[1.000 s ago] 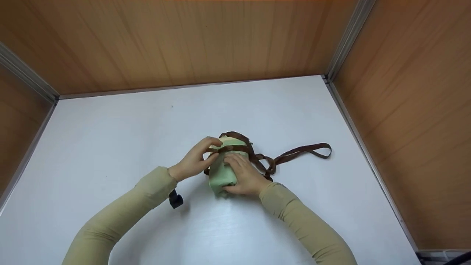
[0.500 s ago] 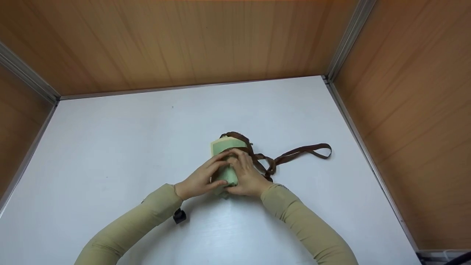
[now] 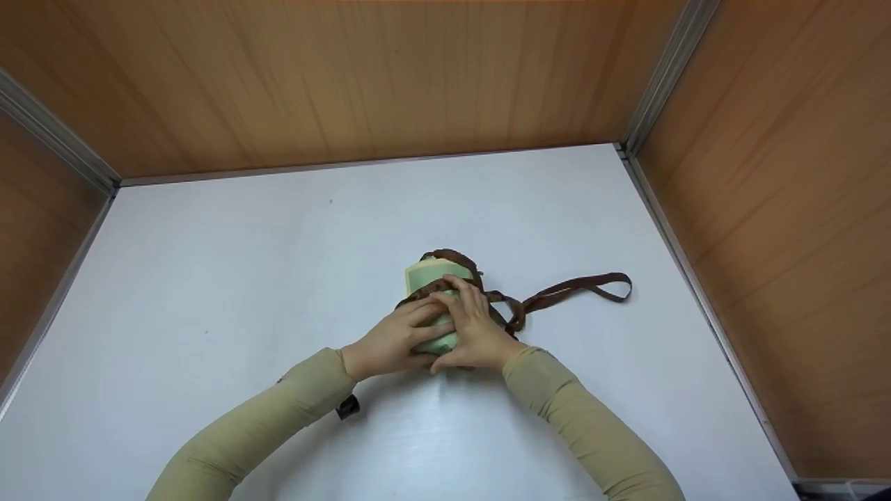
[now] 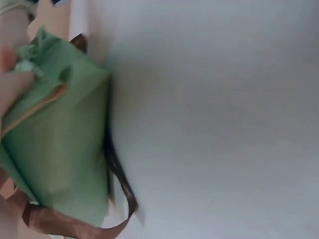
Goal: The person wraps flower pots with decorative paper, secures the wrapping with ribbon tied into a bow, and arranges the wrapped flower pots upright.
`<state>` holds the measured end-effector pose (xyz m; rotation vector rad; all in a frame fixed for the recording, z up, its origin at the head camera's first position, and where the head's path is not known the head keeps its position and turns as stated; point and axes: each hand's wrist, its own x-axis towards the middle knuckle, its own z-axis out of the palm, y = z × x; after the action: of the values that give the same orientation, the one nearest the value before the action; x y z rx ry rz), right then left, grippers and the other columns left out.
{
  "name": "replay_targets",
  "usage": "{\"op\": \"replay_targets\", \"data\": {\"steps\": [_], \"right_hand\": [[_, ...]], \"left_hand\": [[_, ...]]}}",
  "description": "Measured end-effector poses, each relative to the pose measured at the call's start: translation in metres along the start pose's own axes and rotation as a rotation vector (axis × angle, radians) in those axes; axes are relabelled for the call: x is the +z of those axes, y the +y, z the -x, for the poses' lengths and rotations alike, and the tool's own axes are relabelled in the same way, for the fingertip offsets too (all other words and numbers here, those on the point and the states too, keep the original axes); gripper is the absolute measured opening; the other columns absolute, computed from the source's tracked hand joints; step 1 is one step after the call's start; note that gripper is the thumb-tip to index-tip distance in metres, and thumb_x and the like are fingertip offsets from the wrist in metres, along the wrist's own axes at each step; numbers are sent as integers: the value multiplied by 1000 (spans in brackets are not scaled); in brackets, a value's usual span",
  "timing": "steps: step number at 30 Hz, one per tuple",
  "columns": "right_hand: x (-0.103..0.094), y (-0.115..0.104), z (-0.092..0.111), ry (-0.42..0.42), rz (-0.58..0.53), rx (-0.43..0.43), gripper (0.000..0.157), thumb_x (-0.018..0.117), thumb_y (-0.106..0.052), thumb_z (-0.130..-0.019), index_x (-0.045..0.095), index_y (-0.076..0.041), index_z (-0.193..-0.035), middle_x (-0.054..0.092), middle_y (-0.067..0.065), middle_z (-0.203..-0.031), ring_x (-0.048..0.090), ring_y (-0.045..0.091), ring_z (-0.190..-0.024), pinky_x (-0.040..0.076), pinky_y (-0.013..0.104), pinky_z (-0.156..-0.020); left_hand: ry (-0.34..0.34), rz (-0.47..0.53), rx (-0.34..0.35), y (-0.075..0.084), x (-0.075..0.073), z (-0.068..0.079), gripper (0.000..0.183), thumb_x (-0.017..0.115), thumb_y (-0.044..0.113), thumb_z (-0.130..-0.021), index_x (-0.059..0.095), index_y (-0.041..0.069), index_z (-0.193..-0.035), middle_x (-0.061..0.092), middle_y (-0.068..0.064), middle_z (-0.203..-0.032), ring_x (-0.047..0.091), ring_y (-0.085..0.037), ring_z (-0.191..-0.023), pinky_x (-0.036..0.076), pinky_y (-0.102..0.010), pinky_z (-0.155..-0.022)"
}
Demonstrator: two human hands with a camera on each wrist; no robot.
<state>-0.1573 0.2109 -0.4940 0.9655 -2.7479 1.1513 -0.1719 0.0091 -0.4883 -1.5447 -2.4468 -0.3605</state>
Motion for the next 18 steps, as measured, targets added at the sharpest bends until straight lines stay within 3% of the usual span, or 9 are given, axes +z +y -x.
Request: {"op": "replay_targets", "data": {"steps": [4, 7, 11, 15, 18], "right_hand": [[-8, 5, 1, -2, -36, 14, 110, 92, -30, -52, 26, -11, -139, 10, 21, -148, 14, 42, -135, 23, 69, -101], [-18, 11, -4, 88, -87, 89, 83, 82, -25, -73, 33, -6, -137, 17, 22, -147, 19, 41, -134, 25, 64, -103], [-33, 22, -18, 233, -123, 326, 46, 62, -18, -91, 47, 2, -129, 38, 23, -129, 42, 35, -114, 40, 48, -93], [-41, 33, -32, 160, -105, 552, 44, 57, -23, -95, 50, 3, -130, 52, 19, -105, 51, 26, -88, 43, 31, -72], [-42, 40, -39, 71, -141, 623, 42, 53, -22, -97, 53, 4, -129, 59, 20, -103, 56, 24, -87, 43, 25, -70]], "left_hand": [[11, -1, -48, 6, 2, -5, 59, 70, 46, -81, 56, 22, -133, 49, -6, -139, 41, -23, -133, 31, -37, -112], [9, 7, -77, 8, 3, -7, 57, 73, 40, -80, 57, 21, -132, 50, -7, -138, 43, -25, -132, 32, -37, -112], [16, 35, -99, 8, 3, -6, 57, 77, 33, -78, 58, 20, -131, 49, -9, -138, 43, -28, -132, 31, -38, -112], [38, 52, -103, 7, 4, -3, 56, 77, 31, -78, 59, 20, -130, 49, -9, -138, 42, -28, -132, 31, -38, -112], [52, 51, -103, 5, 5, -1, 56, 77, 31, -78, 59, 20, -129, 50, -9, -138, 43, -28, -132, 32, -38, -111]]}}
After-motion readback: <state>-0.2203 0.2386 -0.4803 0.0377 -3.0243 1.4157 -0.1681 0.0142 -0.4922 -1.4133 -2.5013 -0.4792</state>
